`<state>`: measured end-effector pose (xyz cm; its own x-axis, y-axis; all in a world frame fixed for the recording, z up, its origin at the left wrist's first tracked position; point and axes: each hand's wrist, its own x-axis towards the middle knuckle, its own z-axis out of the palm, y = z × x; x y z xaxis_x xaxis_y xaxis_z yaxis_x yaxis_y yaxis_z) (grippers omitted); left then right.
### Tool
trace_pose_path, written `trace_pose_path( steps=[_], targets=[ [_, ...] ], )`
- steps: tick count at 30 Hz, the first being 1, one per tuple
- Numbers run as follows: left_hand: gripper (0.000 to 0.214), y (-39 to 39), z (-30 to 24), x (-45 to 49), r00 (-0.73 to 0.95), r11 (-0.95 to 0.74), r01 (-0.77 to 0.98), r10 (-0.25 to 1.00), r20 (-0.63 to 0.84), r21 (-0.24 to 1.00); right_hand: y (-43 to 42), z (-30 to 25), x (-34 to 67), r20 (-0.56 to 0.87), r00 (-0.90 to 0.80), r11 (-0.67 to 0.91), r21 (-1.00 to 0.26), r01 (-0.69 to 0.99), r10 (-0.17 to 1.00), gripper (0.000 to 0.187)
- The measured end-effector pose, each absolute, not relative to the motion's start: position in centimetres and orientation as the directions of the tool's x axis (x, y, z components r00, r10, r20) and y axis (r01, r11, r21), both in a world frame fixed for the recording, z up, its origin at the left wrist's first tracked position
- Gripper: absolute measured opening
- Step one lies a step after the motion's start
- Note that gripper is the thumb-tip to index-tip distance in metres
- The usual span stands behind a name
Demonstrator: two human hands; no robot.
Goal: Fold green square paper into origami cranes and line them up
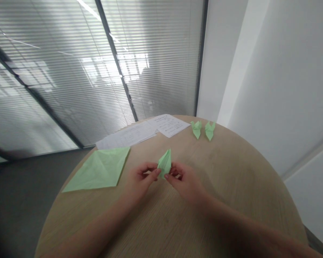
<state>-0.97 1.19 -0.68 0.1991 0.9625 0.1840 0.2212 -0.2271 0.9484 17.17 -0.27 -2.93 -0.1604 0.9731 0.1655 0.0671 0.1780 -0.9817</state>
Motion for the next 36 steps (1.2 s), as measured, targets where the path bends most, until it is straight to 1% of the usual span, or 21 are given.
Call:
trace_pose_path(
  steps=[2,4,8,12,15,20,23,26,28,32,36],
  targets=[
    [0.024,1.2,-0.5,-0.9,0.225,-0.242,0.232,0.956,0.19,0.942,-0.3,-3.0,17.2,0.204,-0.153,0.221,-0.97,0.103,0.967,0.015],
    [0.021,1.1,-0.3,-0.9,0.247,-0.259,0.229,0.948,0.202,0.938,-0.4,-3.0,17.2,0.204,-0.156,0.223,-0.968,0.118,0.966,0.016],
    [0.017,1.1,-0.2,-0.8,0.246,-0.253,0.214,0.949,0.198,0.944,-0.3,-2.9,17.1,0.121,-0.206,0.131,-0.991,0.032,0.971,0.026],
    [0.016,1.0,-0.4,-0.8,0.221,-0.228,0.153,0.956,0.192,0.962,-0.3,-2.9,16.9,0.058,-0.24,0.047,-0.998,-0.053,0.969,0.033],
    [0.02,1.0,-0.4,-0.7,0.208,-0.223,0.125,0.959,0.194,0.967,-0.3,-3.0,16.9,0.049,-0.252,0.034,-0.997,-0.064,0.967,0.035],
    [0.022,0.7,-0.2,-0.6,0.216,-0.262,0.165,0.95,0.225,0.951,-0.3,-2.9,17.0,0.08,-0.25,0.069,-0.996,-0.052,0.965,0.037],
    [0.022,0.5,-0.1,-0.6,0.215,-0.305,0.176,0.94,0.266,0.936,-0.4,-2.9,17.1,0.113,-0.261,0.123,-0.992,0.022,0.959,0.03],
    [0.018,0.3,0.2,-0.7,0.202,-0.342,0.197,0.931,0.303,0.919,-0.6,-2.8,17.4,0.141,-0.282,0.186,-0.973,0.14,0.949,0.021],
    [0.016,0.2,0.5,-0.8,0.207,-0.37,0.191,0.921,0.331,0.909,-0.7,-2.6,17.6,0.18,-0.305,0.256,-0.939,0.231,0.935,0.017],
    [0.007,-0.1,1.1,-0.9,0.225,-0.467,0.14,0.874,0.431,0.873,-1.0,-2.0,17.8,0.258,-0.342,0.384,-0.84,0.382,0.904,0.019],
    [0.003,-0.2,1.5,-0.9,0.214,-0.531,0.154,0.841,0.497,0.833,-1.1,-1.9,17.7,0.281,-0.362,0.422,-0.811,0.405,0.889,0.023]
  ],
)
